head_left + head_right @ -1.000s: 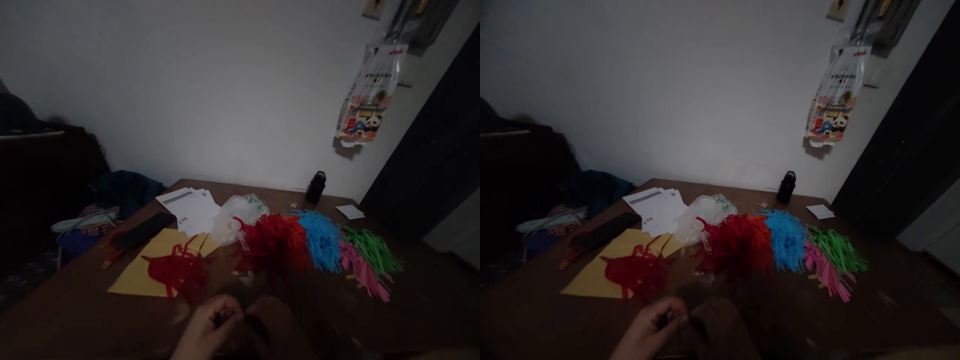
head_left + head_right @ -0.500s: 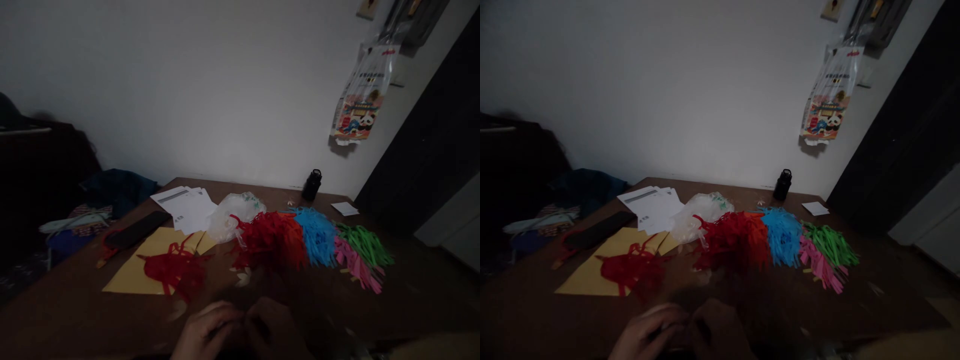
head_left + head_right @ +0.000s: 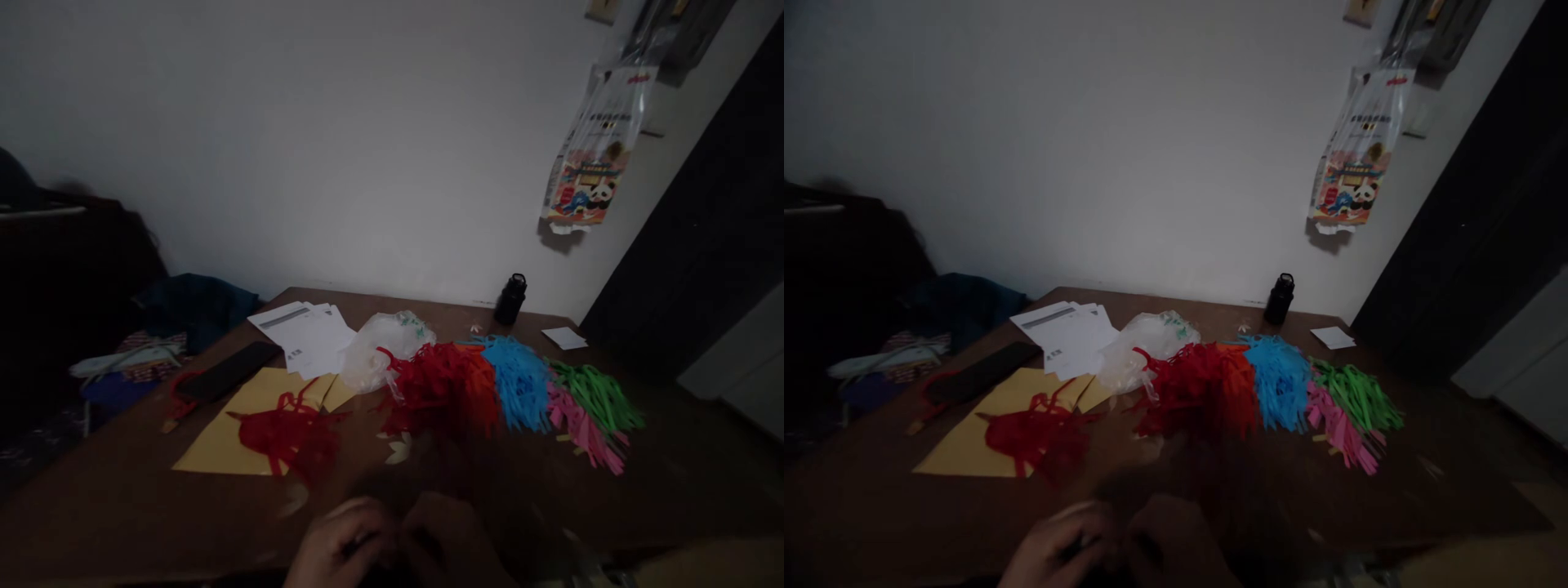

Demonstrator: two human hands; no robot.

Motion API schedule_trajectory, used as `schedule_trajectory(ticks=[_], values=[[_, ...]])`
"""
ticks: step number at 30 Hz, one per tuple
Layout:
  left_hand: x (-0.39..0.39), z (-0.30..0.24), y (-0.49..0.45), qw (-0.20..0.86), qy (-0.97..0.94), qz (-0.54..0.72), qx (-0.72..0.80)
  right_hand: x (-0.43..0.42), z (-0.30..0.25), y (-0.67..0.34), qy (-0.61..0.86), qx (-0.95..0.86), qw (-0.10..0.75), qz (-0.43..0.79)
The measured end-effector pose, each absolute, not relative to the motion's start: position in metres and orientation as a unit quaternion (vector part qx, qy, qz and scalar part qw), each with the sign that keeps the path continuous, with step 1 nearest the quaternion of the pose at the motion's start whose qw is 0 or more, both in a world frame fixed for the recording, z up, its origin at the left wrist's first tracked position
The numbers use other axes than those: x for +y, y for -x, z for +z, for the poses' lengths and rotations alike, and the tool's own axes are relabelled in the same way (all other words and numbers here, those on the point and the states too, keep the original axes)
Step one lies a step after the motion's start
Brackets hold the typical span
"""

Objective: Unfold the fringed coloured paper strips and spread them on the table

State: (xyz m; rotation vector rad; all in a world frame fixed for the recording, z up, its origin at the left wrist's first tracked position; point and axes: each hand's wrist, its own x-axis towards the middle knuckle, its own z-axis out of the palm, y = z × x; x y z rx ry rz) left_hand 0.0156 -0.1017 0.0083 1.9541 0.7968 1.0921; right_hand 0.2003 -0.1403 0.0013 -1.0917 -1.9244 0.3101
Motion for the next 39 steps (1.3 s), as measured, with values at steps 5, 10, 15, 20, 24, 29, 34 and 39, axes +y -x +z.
schedule_trajectory(ticks=[5,10,15,20,24,29,34,39], values=[[-0.099,0.011,-0.013,0.378,-0.774,0.422,0.283,-0.142,-0.004,-0.198,0.445,-0.739,0.464,0.204],[-0.099,0.008,-0.015,0.423,-0.731,0.425,0.326,-0.144,-0.013,-0.196,0.48,-0.707,0.468,0.227],[-0.101,0.003,-0.017,0.435,-0.723,0.425,0.328,-0.147,-0.024,-0.2,0.453,-0.759,0.457,0.097],[-0.102,0.002,-0.011,0.4,-0.786,0.378,0.281,-0.147,-0.025,-0.202,0.526,-0.723,0.389,0.225],[-0.1,0.001,-0.009,0.411,-0.778,0.361,0.308,-0.146,-0.023,-0.201,0.569,-0.679,0.374,0.274],[-0.099,-0.001,-0.012,0.466,-0.712,0.372,0.37,-0.147,-0.024,-0.199,0.479,-0.759,0.435,0.075],[-0.101,-0.006,-0.013,0.562,-0.647,0.34,0.388,-0.143,-0.013,-0.196,0.389,-0.784,0.468,-0.121],[-0.103,-0.016,-0.015,0.595,-0.624,0.338,0.377,-0.141,-0.016,-0.194,0.399,-0.765,0.5,-0.073]])
